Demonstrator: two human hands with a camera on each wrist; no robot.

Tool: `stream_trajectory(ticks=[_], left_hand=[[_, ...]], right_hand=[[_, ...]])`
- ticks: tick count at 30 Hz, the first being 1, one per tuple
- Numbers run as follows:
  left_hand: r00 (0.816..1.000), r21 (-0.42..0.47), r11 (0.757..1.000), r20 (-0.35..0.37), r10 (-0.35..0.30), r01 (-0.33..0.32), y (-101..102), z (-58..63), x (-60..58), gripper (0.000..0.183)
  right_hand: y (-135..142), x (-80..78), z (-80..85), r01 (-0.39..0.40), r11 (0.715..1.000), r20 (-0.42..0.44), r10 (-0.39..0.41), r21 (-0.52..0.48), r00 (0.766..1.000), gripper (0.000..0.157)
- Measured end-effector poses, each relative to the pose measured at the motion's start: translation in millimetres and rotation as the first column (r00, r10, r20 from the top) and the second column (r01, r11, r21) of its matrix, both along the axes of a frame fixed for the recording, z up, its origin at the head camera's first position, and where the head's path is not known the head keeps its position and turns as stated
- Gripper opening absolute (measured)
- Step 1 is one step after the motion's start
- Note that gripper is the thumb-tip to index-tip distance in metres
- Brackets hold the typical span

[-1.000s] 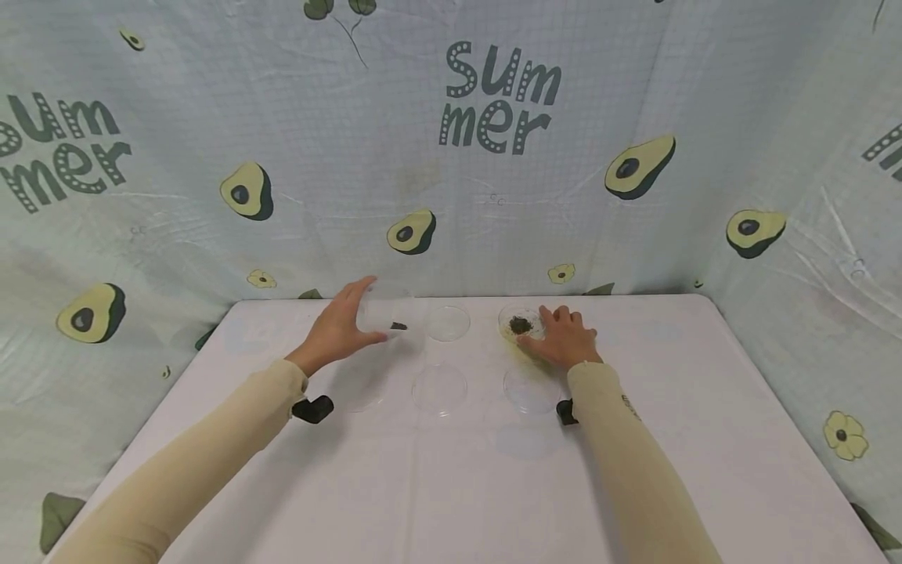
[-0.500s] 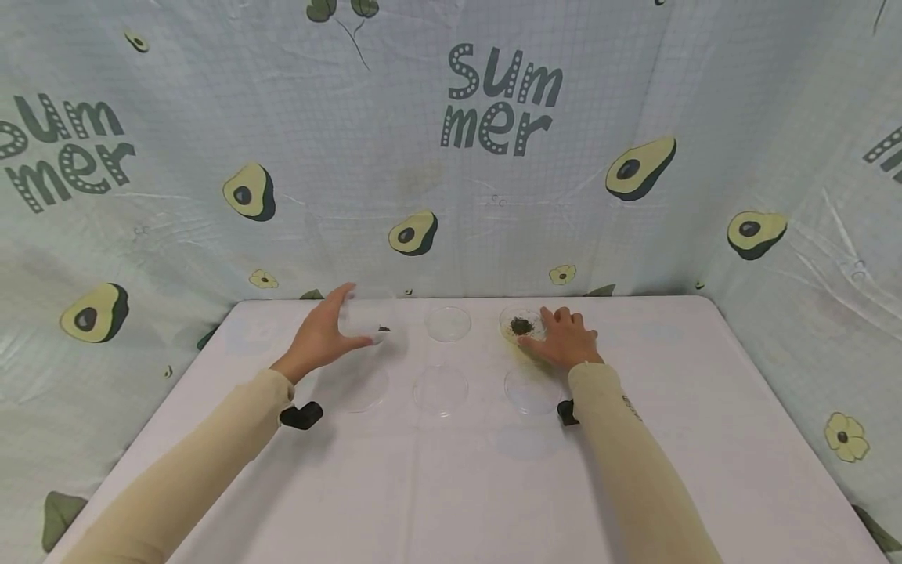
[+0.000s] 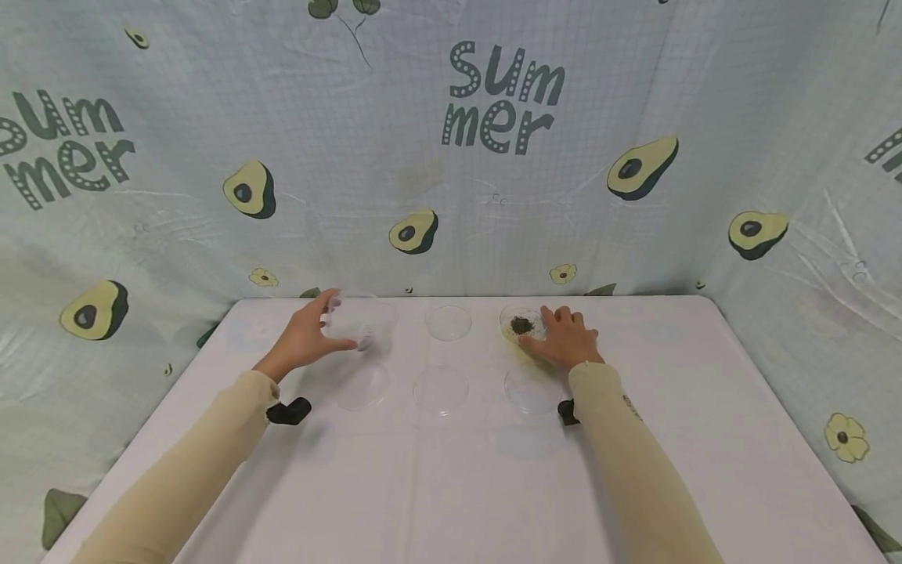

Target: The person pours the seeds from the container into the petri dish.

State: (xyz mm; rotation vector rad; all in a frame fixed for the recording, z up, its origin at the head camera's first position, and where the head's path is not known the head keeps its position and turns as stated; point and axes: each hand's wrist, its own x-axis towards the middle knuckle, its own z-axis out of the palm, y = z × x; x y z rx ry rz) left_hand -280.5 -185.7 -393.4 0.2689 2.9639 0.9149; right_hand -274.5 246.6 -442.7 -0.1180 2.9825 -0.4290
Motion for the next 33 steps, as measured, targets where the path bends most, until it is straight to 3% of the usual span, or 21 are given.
stream_trajectory(ticks=[14, 27, 33], left_hand=[[0.999, 0.073, 0.996, -0.005, 0.048, -0.047, -20, -12.4, -3.2, 0.106], [0.998, 0.090, 0.995, -0.043, 0.050, -0.046, -35, -17.3, 0.6, 0.103], [0.998, 0.095, 0.993, -0.005, 0.070, -0.069, -38, -21.5, 1.0, 0.103]], right_hand=[[0, -0.9, -1.7, 0.002, 1.000, 0.001, -0.002, 0.000, 1.000, 0.087], [2, -2.2, -4.8, -0.005, 1.000, -0.016, 0.005, 0.010, 1.000, 0.088], [2, -2.5, -5.7, -0.004, 1.000, -0.017, 0.004, 0.011, 1.000, 0.088]])
